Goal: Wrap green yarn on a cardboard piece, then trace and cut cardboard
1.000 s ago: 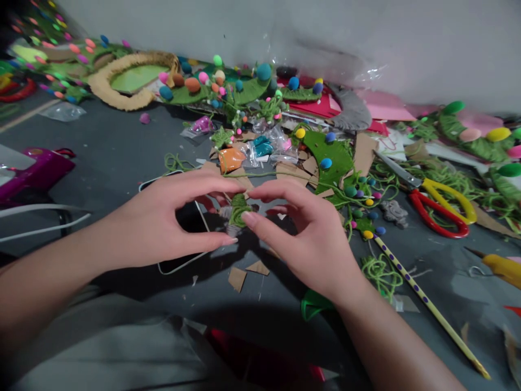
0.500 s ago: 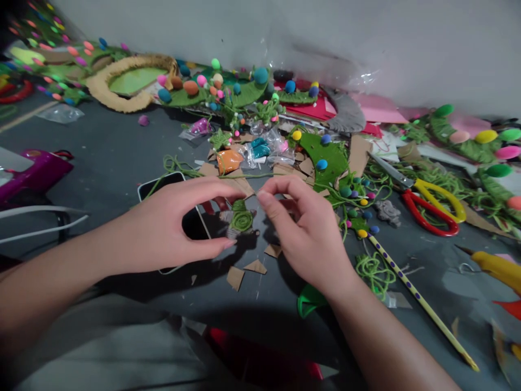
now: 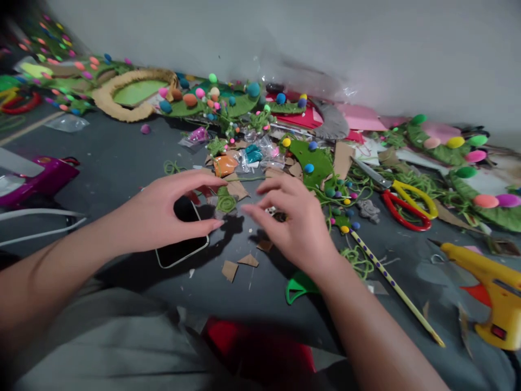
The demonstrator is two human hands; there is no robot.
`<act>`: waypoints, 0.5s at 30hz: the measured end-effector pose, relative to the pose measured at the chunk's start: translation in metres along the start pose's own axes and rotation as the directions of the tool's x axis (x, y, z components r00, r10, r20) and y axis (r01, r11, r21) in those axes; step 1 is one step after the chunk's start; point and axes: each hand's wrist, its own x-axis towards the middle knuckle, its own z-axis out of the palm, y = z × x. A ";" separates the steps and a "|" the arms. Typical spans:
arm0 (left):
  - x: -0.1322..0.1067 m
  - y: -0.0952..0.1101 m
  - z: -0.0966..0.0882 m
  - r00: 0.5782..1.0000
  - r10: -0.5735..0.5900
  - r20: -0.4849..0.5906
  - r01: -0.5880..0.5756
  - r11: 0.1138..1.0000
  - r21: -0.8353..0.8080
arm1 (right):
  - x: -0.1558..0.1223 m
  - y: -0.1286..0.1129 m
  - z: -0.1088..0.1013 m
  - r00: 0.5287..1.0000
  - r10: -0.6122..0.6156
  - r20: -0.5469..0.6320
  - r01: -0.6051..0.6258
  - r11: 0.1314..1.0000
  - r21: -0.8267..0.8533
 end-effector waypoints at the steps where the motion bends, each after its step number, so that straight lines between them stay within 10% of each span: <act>1: 0.001 -0.002 -0.001 1.000 -0.006 -0.005 0.006 1.000 0.007 | 0.000 -0.002 0.001 0.999 -0.027 0.026 0.027 1.000 0.015; 9: -0.003 0.006 -0.011 0.999 0.000 -0.048 0.002 1.000 0.031 | 0.014 0.018 -0.065 0.986 0.164 0.021 -0.162 0.984 -0.071; 15: 0.010 0.035 0.002 0.998 0.053 -0.031 -0.054 0.998 -0.030 | -0.036 0.046 -0.126 0.935 0.321 0.151 -0.277 0.927 -0.251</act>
